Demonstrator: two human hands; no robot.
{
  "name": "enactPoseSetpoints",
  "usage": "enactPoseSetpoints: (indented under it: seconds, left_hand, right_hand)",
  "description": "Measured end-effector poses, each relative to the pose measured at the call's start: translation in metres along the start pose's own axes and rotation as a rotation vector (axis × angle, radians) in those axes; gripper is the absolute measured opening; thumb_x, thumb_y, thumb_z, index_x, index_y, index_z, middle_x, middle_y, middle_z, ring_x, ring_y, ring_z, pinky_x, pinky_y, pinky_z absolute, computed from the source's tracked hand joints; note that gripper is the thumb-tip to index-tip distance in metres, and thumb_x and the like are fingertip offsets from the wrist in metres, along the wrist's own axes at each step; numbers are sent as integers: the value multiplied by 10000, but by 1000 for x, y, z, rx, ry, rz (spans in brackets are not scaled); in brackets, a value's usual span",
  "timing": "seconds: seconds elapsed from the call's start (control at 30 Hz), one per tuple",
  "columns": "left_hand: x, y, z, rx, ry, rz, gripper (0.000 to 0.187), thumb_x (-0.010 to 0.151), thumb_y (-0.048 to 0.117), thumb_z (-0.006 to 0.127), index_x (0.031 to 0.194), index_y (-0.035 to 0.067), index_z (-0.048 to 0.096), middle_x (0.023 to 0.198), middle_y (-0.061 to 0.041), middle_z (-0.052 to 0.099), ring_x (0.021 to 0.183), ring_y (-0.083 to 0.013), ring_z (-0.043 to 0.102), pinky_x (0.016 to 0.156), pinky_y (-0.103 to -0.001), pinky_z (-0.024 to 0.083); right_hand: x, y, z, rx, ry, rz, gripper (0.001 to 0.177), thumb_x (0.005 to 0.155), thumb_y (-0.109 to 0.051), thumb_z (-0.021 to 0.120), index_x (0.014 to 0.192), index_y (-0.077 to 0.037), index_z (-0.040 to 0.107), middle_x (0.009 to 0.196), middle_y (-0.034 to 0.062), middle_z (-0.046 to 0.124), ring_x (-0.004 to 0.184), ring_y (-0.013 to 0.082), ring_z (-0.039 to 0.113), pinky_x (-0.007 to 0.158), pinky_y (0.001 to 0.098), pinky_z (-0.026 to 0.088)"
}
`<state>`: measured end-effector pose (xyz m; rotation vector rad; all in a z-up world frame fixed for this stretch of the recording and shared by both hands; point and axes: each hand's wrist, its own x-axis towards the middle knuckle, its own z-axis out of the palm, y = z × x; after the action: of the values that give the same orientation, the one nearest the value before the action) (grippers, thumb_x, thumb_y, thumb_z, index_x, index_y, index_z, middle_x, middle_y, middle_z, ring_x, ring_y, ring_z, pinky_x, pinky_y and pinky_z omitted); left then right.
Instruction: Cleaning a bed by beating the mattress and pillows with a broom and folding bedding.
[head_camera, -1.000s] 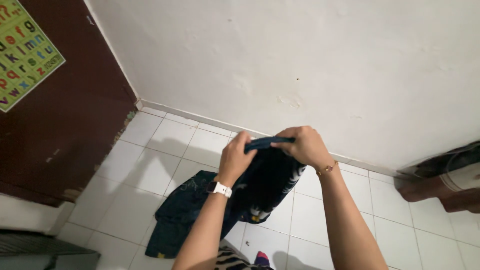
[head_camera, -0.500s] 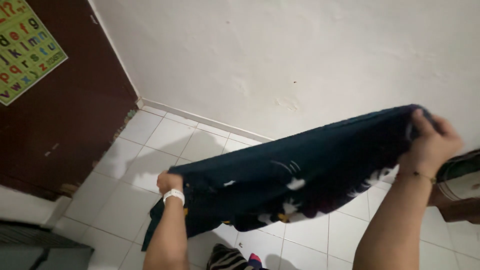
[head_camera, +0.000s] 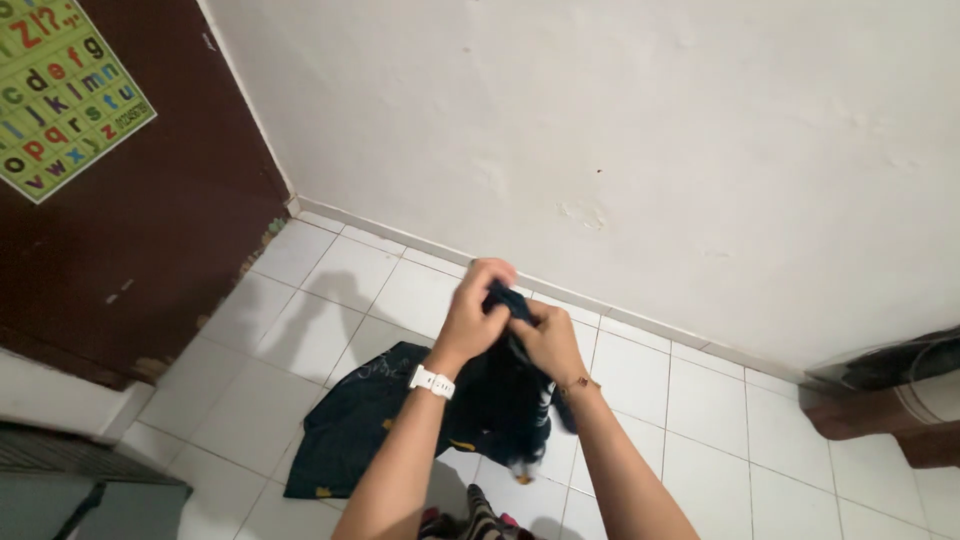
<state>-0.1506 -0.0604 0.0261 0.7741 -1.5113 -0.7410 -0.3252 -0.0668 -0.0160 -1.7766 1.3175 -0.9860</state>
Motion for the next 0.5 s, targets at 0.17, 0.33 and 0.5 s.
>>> enactPoseSetpoints:
  seconds: [0.17,0.33,0.5]
  left_hand:
    - [-12,-31,14,377,544,-566,606,866,405,774,1123,-91,542,1109,-230,560,1044,-335,582,897,-397,483]
    - [3,-8,7,82,128,-1198,977,809,746,663,1120,-181,663,947,-220,670,782,-270,638,551,-331,481]
    - [-23,-109,2,-357,305,-1186,689,815,151,793,1305,24,325,1017,-151,604,839,-254,707,622,-375,611]
  right_hand:
    - [-5,-48,-8,-87,123,128,211,848,-195,737,990,-45,776,681,112,735,605,166,655,604,329,532]
    - [-9,-51,6,-343,72,-21,203,781,-194,745,951,-87,777,745,176,727,670,346,694,636,424,552]
    - [-14,-51,14,-436,-7,-42,249,799,-238,725,1031,-180,792,743,167,728,691,380,691,667,464,560]
